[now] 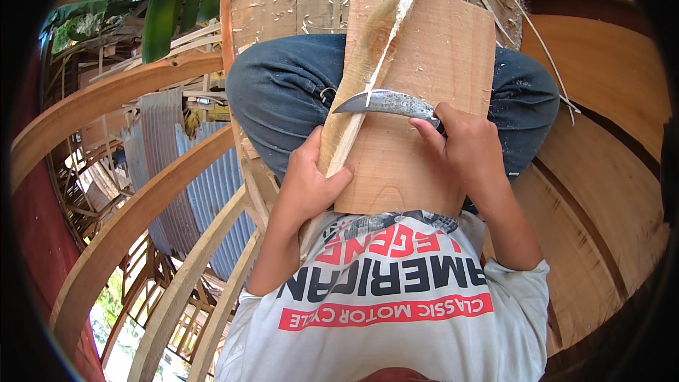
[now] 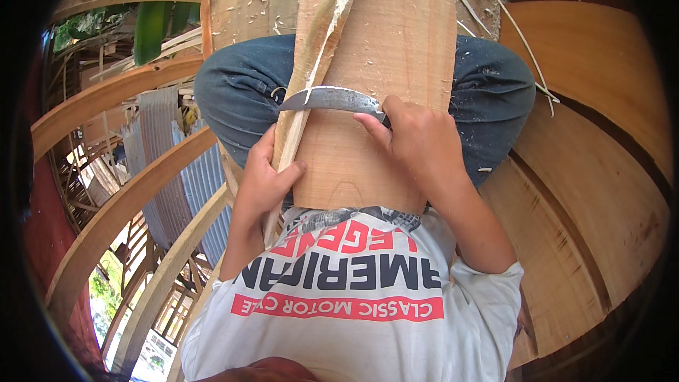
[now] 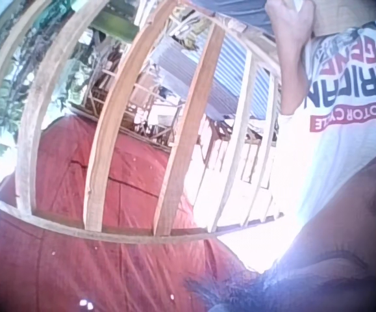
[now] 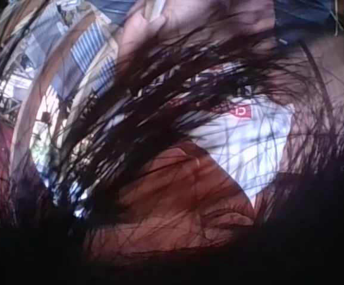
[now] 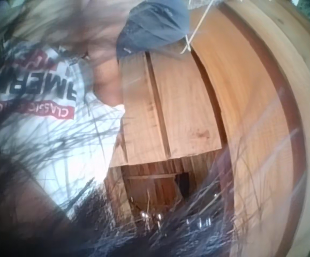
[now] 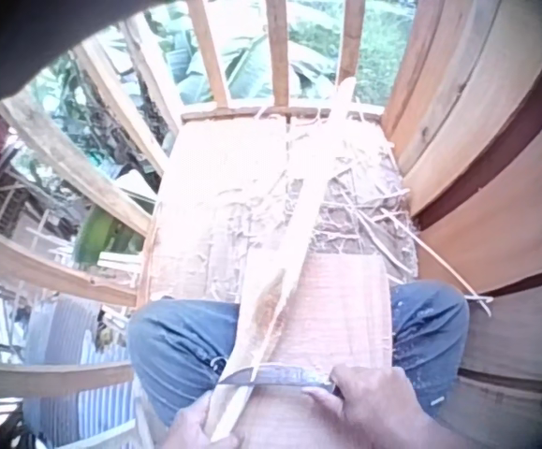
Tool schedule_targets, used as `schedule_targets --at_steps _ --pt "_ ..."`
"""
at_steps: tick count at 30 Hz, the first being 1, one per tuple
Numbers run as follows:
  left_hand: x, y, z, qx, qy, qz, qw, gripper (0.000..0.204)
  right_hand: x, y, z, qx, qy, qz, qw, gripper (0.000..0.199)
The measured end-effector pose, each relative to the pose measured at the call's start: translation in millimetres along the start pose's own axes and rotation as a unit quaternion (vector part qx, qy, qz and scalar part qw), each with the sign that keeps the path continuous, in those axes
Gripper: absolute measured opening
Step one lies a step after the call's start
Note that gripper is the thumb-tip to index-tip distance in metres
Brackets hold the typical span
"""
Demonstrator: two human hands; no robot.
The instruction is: The person sits cross-legged on a wooden platform and uses a curved knife to shave thin strips from a long piece of wood. The person repeatedly scrapes the knife along the wood, producing wood shavings that accumulate on the platform.
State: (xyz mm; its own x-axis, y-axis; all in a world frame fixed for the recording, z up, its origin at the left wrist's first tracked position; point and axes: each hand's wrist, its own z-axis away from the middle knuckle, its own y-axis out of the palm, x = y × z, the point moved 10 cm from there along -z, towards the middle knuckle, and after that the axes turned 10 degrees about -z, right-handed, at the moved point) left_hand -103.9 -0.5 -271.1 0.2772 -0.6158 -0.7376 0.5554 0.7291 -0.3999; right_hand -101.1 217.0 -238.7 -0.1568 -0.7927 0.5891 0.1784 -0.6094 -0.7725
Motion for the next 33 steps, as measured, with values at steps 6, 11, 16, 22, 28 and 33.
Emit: schedule_targets --at_steps 6,11,16,22,28,33 --pt "-2 -1 -1 -0.003 0.006 0.008 1.000 0.047 -15 -17 -18 -0.041 0.028 0.025 0.998 0.053" --pt "-3 -2 -2 -0.006 0.007 0.018 1.000 0.046 -12 -18 -17 -0.032 0.051 0.031 0.998 0.054" --pt "-7 -2 -1 -0.020 0.010 0.017 1.000 0.042 2 -4 -4 -0.021 0.004 0.011 1.000 0.053" --pt "-4 0 -3 -0.019 0.016 -0.002 1.000 0.039 -6 -11 -22 -0.038 0.037 0.015 0.998 0.057" --pt "-1 -1 1 -0.026 0.002 -0.020 0.999 0.038 0 -15 -23 -0.039 0.019 0.043 0.998 0.059" --pt "-7 -2 -1 -0.040 0.015 0.001 0.999 0.038 17 3 -10 -0.052 -0.045 0.018 0.997 0.058"
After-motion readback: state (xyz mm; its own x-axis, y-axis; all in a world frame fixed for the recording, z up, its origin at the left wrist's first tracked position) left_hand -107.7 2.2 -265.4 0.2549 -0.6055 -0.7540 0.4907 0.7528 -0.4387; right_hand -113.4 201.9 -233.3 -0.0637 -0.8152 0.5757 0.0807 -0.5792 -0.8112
